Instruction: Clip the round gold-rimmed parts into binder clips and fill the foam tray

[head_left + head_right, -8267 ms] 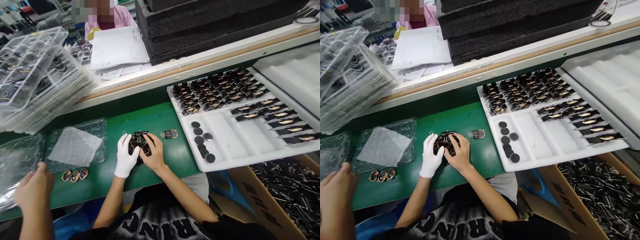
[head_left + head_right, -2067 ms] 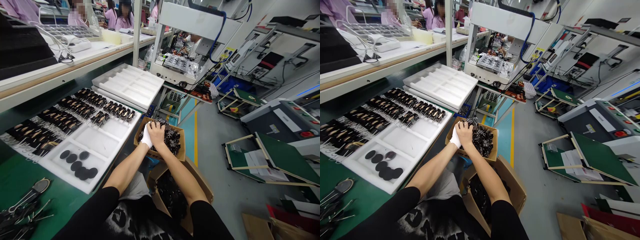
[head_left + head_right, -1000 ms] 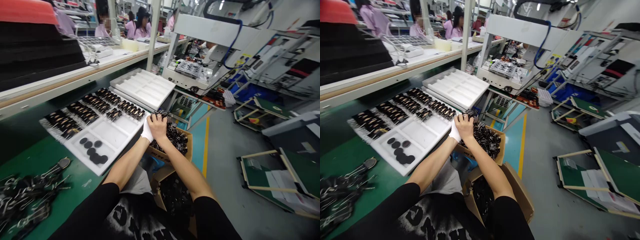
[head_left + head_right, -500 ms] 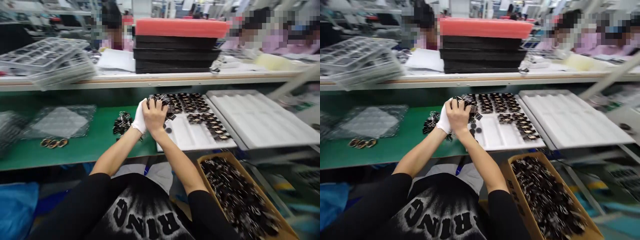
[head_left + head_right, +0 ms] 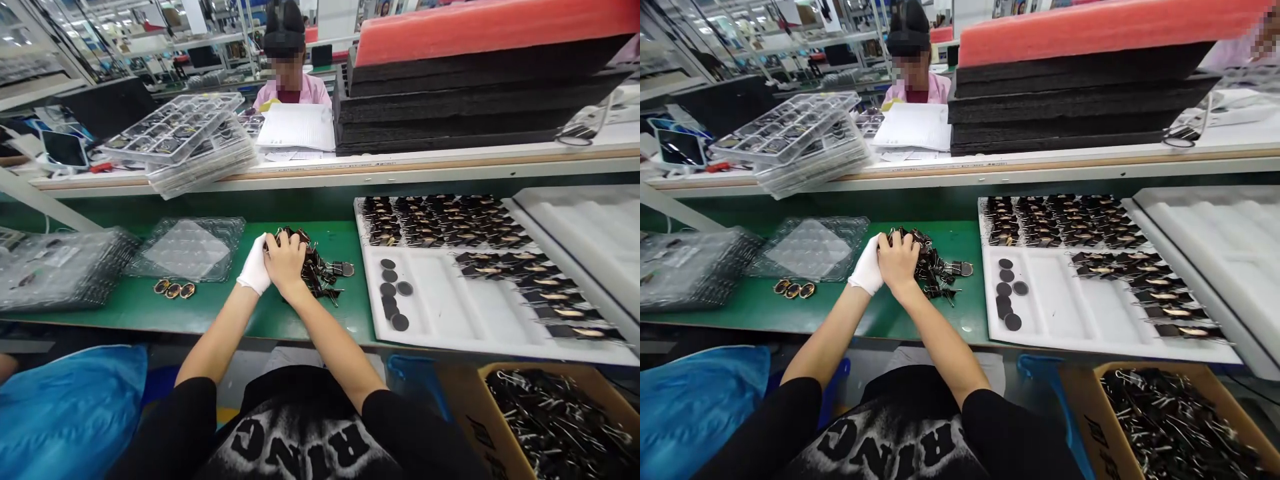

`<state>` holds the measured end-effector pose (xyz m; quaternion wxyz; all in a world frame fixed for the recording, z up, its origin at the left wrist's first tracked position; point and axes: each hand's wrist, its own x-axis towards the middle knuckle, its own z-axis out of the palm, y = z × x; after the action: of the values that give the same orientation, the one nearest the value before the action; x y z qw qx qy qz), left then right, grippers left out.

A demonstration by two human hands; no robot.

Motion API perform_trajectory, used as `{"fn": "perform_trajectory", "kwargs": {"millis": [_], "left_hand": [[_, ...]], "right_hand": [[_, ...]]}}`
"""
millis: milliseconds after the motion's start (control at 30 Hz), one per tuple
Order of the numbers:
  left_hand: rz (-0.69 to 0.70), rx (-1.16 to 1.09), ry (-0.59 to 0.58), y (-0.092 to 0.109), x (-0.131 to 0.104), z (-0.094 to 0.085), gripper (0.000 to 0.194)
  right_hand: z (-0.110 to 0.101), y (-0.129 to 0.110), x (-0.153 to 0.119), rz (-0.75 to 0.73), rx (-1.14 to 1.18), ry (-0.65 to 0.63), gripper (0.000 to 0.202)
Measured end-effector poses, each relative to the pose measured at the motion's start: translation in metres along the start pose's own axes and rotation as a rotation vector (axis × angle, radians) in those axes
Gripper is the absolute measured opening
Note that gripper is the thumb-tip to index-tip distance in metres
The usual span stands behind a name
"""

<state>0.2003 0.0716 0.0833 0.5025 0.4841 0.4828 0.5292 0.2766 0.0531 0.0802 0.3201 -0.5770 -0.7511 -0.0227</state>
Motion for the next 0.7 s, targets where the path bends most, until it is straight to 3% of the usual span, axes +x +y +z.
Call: {"fn": "perform_trajectory", "kwargs": {"millis": [167,333,433,700], "left_hand": [[-0.247,-0.335,-0.101,0.011,-0.010,-0.007,0.033],[-0.381,-0.280,-0.078,0.016,-0.019,-0.018,0.034],[-0.359,-0.201,-0.043,0.011,-0.023,-0.029,0.031],[-0.238,0.190,-0.122,0.000,-0.039,-0.057,0.043]], "right_hand": [[0.012,0.019,-0.009,0.058,0.121,0.141,0.041],[0.007,0.039,-0.017,0.095,0.247,0.113,0.042],[-0.002,0.050,-0.019,0.083,0.333,0.091,0.038],[-0.029,0.072,-0.015,0.018,0.315,0.006,0.041]]}}
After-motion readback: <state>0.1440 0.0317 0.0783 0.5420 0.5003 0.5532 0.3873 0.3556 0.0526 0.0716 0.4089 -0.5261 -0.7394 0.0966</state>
